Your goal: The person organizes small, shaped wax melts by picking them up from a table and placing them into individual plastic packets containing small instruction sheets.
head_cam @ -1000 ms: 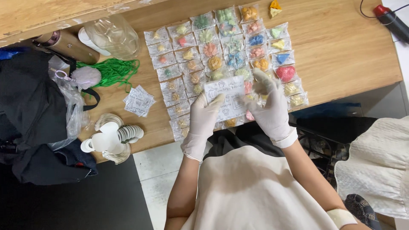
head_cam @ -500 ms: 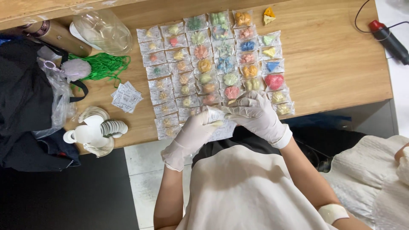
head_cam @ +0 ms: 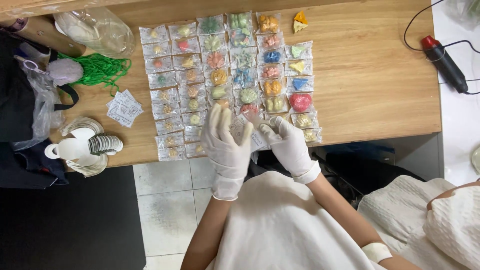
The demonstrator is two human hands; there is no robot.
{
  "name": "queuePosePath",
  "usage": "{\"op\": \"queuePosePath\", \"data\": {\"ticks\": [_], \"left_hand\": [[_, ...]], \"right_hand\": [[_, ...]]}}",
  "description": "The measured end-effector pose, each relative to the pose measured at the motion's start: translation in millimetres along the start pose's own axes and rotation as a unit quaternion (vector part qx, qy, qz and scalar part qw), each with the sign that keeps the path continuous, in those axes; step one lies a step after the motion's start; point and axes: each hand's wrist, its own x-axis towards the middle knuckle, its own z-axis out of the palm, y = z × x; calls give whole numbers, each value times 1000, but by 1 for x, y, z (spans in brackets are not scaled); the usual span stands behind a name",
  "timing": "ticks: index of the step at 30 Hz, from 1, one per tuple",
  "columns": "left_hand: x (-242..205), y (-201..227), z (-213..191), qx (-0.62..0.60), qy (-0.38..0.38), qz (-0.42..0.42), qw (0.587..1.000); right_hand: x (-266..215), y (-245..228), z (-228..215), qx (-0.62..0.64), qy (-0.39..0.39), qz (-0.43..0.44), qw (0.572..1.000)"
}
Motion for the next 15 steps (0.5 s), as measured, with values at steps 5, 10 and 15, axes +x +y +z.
{"op": "queuePosePath", "data": {"ticks": [5, 10, 15], "left_hand": [[-27, 19, 14, -125, -33, 9, 992], [-30, 14, 25, -112, -32, 26, 993], [-47, 5, 52, -130, -65, -2, 989]], "right_hand": [[-4, 15, 0, 161, -5, -9, 987], [-4, 19, -10, 107, -11, -31, 994], [-1, 26, -16, -81, 15, -190, 978]]}}
